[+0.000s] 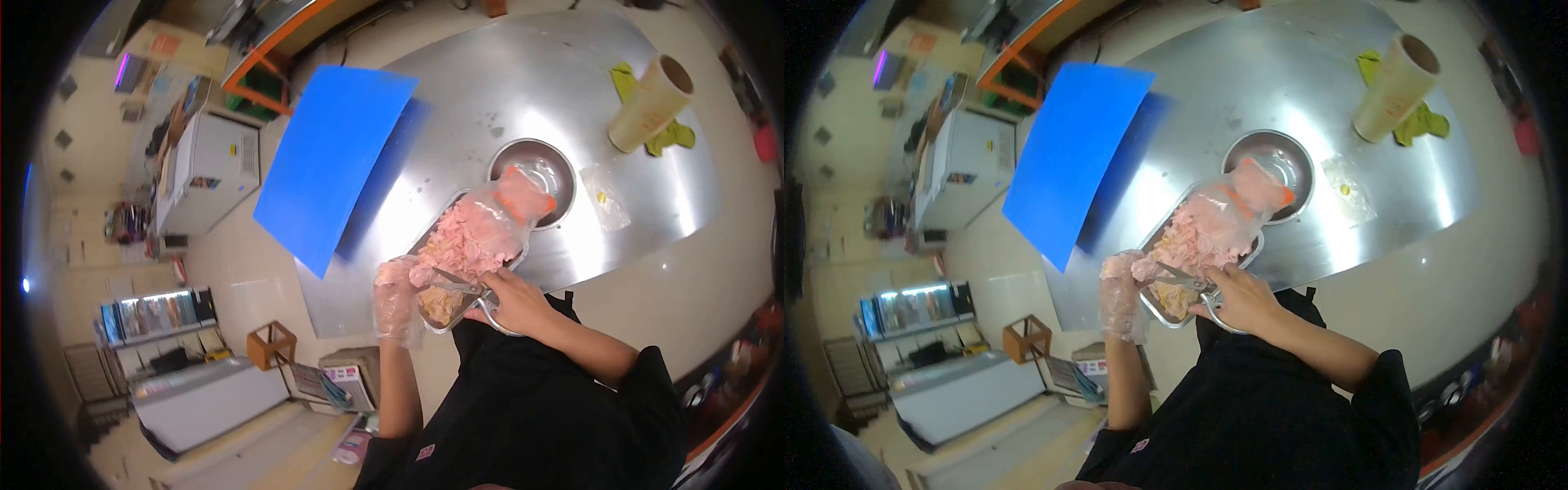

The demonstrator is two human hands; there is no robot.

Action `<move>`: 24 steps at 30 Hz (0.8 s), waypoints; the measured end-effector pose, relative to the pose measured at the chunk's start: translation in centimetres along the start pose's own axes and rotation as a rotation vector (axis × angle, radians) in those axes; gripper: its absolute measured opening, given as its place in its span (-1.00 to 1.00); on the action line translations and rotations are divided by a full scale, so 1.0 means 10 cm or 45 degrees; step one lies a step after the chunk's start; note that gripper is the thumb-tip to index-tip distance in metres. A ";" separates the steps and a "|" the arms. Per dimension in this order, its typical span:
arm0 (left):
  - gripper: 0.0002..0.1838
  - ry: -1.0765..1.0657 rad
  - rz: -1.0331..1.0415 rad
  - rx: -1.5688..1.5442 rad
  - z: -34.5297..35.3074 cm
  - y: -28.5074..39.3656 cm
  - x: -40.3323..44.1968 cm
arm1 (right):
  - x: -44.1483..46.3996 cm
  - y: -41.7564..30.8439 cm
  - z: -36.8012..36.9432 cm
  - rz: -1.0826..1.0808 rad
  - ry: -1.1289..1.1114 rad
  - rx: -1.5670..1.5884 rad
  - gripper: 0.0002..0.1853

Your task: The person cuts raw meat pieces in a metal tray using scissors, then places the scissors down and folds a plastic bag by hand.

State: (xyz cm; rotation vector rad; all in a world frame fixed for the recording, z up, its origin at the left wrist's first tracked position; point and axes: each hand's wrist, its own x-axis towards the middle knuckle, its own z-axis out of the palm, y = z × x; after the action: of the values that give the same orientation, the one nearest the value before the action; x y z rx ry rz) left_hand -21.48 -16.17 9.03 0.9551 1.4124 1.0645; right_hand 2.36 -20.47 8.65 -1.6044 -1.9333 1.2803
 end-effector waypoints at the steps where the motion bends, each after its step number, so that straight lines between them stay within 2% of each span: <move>1: -0.79 0.095 -0.049 0.010 -0.01 0.03 -0.06 | 0.04 -0.04 0.01 0.006 -0.041 -0.053 -0.28; 4: -0.84 0.334 -0.037 0.176 -0.13 -0.09 -0.17 | 0.11 -0.03 0.11 -0.002 -0.068 -0.064 -0.26; 7: -0.84 0.443 0.090 -0.116 -0.21 -0.29 -0.23 | 0.14 -0.05 0.21 -0.114 -0.051 -0.056 -0.36; 8: -0.84 0.448 0.069 -0.045 -0.23 -0.32 -0.26 | 0.16 -0.07 0.24 -0.120 -0.083 -0.042 -0.37; 10: -0.81 0.442 0.017 0.096 -0.25 -0.37 -0.32 | 0.17 -0.11 0.31 -0.120 -0.141 -0.010 -0.38; 11: -0.82 0.447 0.036 0.037 -0.24 -0.37 -0.36 | 0.20 -0.07 0.38 -0.145 -0.102 0.050 -0.44; 14: -0.85 0.442 0.074 -0.020 -0.25 -0.29 -0.43 | 0.26 -0.19 0.27 -0.010 -0.317 -0.030 -0.56; 19: -0.85 0.292 -0.051 0.082 -0.43 -0.24 -0.52 | 0.26 -0.14 0.30 0.002 -0.328 0.326 -0.70; 22: -0.85 0.162 0.057 -0.158 -0.39 -0.65 -0.46 | 0.23 -0.11 0.30 -0.065 -0.354 0.437 -0.73; 23: -0.84 0.198 0.179 0.088 -0.39 -0.71 -0.45 | 0.21 -0.11 0.29 -0.090 -0.379 0.444 -0.73; 24: -0.83 0.233 0.300 0.336 -0.40 -0.71 -0.41 | 0.18 -0.11 0.29 0.000 -0.436 0.523 -0.74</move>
State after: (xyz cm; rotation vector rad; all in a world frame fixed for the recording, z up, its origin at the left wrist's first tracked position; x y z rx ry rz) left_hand -25.00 -22.43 3.40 1.2648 1.6489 1.1814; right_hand -1.01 -20.04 7.45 -1.2423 -1.6885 1.9051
